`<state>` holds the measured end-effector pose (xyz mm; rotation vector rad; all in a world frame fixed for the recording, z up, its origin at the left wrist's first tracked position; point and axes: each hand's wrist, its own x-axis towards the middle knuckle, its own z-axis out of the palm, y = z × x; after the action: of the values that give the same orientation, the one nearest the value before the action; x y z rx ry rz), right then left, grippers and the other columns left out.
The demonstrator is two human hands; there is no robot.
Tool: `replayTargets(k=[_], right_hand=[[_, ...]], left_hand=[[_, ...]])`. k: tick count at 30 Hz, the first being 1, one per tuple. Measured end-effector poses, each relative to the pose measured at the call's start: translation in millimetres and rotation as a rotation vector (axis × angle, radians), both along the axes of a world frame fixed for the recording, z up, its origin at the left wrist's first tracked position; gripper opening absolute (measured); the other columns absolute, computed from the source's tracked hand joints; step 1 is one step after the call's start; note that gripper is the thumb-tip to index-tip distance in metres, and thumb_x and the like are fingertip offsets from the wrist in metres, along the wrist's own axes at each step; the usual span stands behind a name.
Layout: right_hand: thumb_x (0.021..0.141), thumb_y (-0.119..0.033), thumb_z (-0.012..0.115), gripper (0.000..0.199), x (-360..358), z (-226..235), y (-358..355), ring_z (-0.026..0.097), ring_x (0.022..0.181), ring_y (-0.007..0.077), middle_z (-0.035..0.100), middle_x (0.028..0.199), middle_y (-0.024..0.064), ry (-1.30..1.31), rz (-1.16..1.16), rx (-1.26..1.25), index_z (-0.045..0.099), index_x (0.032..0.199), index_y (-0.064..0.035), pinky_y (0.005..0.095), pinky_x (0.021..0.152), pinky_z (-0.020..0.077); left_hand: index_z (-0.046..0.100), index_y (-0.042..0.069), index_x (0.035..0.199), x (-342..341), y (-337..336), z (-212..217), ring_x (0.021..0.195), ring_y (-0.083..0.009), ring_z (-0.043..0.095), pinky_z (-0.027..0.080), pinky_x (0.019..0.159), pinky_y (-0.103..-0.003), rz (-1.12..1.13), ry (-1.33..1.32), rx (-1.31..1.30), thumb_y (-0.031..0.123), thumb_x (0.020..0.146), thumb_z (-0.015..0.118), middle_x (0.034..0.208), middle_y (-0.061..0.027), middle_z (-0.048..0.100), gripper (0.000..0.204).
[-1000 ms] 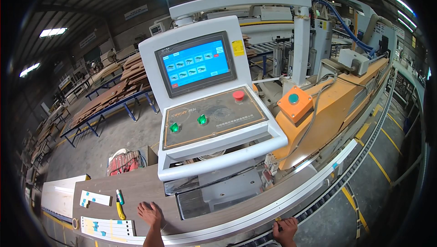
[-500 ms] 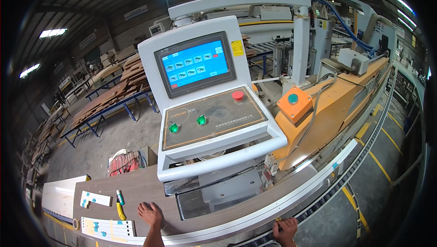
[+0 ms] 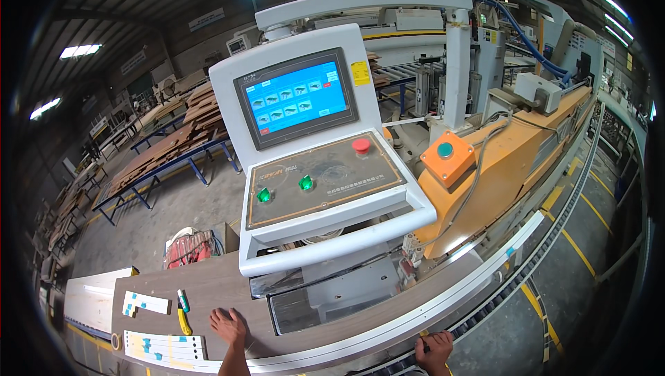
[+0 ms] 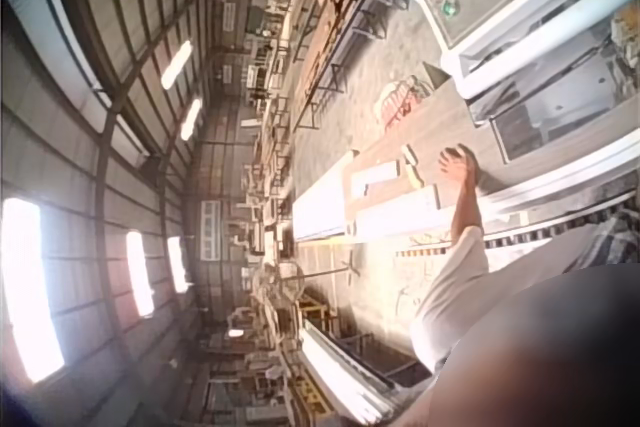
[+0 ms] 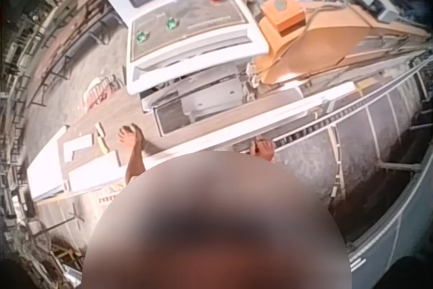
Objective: Applying tape to wood panels and operating the control panel of an industrial manufacturing machine.
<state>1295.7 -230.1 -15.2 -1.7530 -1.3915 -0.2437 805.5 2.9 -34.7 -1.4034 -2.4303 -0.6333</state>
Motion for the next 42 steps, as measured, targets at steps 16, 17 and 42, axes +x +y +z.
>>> replayTargets(k=[16,17,42], right_hand=[[0.066,-0.014,0.069,0.01,0.4,-1.9,-0.8,0.061,0.074,0.0272,0.064,0.073,0.0078,0.013,0.004,-0.002,0.062,0.07,-0.0071,0.0434,0.084,0.0435],[0.067,-0.014,0.069,0.01,0.3,-1.7,-0.9,0.061,0.074,0.0273,0.064,0.073,0.0078,0.006,0.0,-0.006,0.062,0.07,-0.0072,0.0434,0.084,0.0435],[0.075,-0.015,0.066,0.007,1.7,-2.9,-5.4,0.059,0.079,0.0315,0.064,0.079,0.01,-0.035,-0.002,-0.015,0.065,0.078,-0.0089,0.0465,0.079,0.0431]], left_hand=[[0.052,-0.001,0.123,4.9,-1.1,6.9,0.126,-0.0332,0.04,0.03,0.105,-0.045,0.016,-0.01,-0.024,0.036,0.089,0.056,0.131,-0.0146,0.049,0.05],[0.052,-0.001,0.123,4.6,-1.2,6.8,0.126,-0.0332,0.04,0.03,0.105,-0.045,0.015,-0.009,-0.024,0.036,0.089,0.056,0.131,-0.0146,0.049,0.05],[0.051,-0.001,0.12,1.3,-3.5,3.1,0.124,-0.034,0.04,0.03,0.104,-0.045,-0.022,-0.014,0.026,0.034,0.088,0.057,0.129,-0.0161,0.049,0.048]])
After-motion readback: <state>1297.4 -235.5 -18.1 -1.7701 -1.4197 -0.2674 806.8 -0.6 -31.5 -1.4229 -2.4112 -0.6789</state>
